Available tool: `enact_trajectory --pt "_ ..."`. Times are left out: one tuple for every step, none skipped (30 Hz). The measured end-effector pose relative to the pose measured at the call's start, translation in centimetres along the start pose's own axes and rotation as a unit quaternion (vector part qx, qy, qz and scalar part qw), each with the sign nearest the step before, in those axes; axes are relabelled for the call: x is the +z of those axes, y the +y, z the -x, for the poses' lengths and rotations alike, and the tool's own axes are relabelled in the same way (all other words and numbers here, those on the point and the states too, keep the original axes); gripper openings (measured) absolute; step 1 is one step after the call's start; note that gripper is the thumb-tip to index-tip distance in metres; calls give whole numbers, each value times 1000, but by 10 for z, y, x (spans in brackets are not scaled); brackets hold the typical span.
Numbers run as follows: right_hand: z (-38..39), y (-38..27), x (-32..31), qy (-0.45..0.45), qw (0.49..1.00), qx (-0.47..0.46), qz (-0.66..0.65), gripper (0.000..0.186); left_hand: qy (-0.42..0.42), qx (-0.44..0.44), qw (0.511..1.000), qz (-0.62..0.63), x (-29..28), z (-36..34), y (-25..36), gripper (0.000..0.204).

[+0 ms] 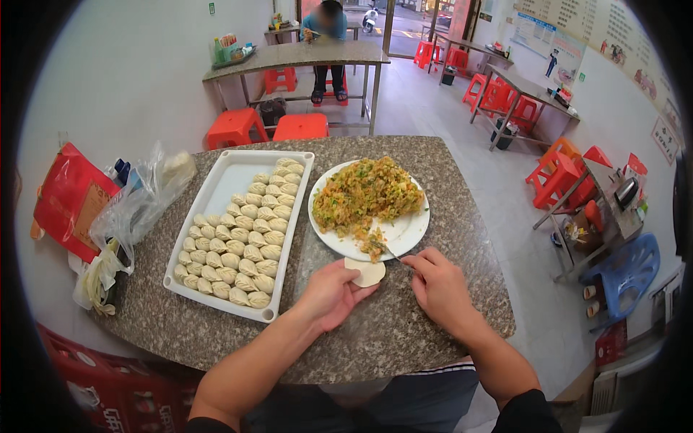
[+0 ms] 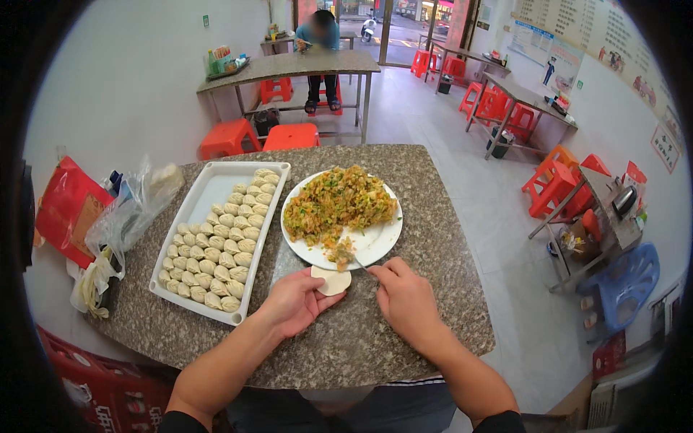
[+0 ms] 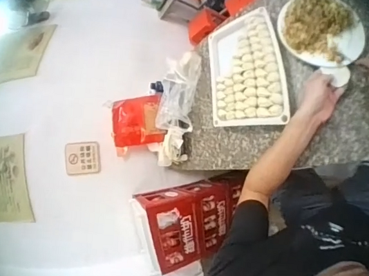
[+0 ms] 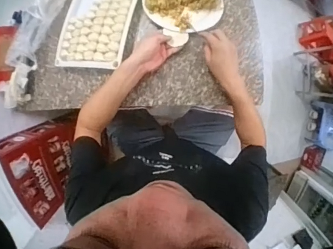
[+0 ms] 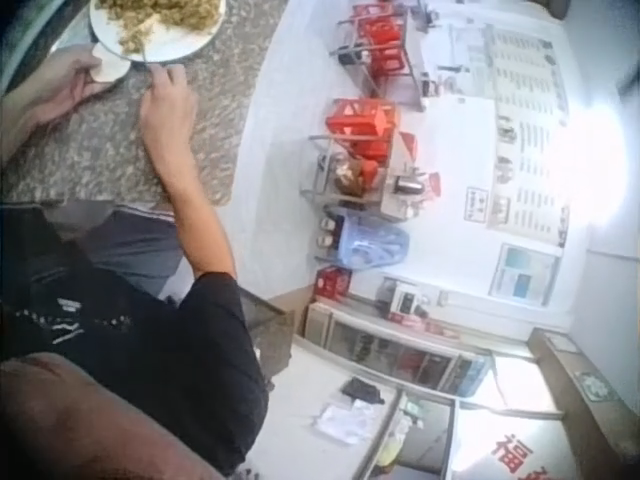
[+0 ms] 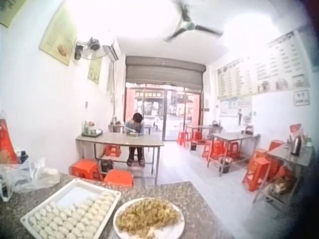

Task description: Manually fill and fold dough wrappers to make individual dumplings, placing them in a tray.

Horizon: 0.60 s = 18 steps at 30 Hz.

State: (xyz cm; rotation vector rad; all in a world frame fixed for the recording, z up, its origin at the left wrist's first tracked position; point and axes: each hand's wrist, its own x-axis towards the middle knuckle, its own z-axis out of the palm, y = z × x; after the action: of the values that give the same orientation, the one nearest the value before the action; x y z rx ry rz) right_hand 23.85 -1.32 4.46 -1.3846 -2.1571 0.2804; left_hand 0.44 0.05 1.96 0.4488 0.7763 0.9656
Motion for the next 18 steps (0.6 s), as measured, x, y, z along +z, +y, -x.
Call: enact_trajectory --pt "4 -4 1 10 1000 -5 -9 33 2 -2 1000 0 1 1 0 37" --pt "8 -9 3 20 1000 -10 -17 33 2 1 1000 8 2 2 1 36" --pt "14 -15 5 19 1000 -9 -19 33 2 4 1000 15 2 4 1 34" --pt "19 -23 5 18 1000 -10 -23 33 2 4 1000 16 0 4 1 34" --pt "24 -27 6 17 999 -13 -27 33 -8 8 1000 15 -3 4 0 33" --pt "28 -29 8 15 999 -14 -27 33 -17 12 1000 15 -6 4 0 32" --pt "32 -28 8 22 999 -13 -43 32 -18 13 1000 17 -6 3 -1 32" --pt "34 -26 7 29 998 -13 -59 32 -11 19 1000 5 -7 3 -2 31" --pt "29 -23 3 27 998 -16 -58 32 -3 26 1000 -7 -7 4 -3 31" --pt "20 -16 -1 36 996 -2 -79 31 1 27 1000 -6 -8 4 -3 31" --pt "10 -10 -7 46 994 15 -96 30 8 26 1000 -16 -7 3 -3 31" --pt "-3 1 -6 44 994 15 -95 30 16 25 999 -26 -7 3 -3 32" --pt "-17 14 -8 38 997 31 -57 31 7 22 999 -24 -3 3 -2 32" --pt "-24 21 -7 32 998 45 -27 31 5 19 999 -29 -2 2 -1 32" --pt "-23 19 -11 35 998 47 -26 31 3 16 999 -34 0 2 0 32" --pt "-25 13 -10 -8 996 56 -70 30 7 19 999 -34 -4 2 1 32" --pt "-27 9 -7 -52 990 64 -113 30 12 20 999 -35 -7 2 1 32" --pt "-21 5 0 -65 986 55 -145 31 16 21 999 -35 -11 2 3 32"
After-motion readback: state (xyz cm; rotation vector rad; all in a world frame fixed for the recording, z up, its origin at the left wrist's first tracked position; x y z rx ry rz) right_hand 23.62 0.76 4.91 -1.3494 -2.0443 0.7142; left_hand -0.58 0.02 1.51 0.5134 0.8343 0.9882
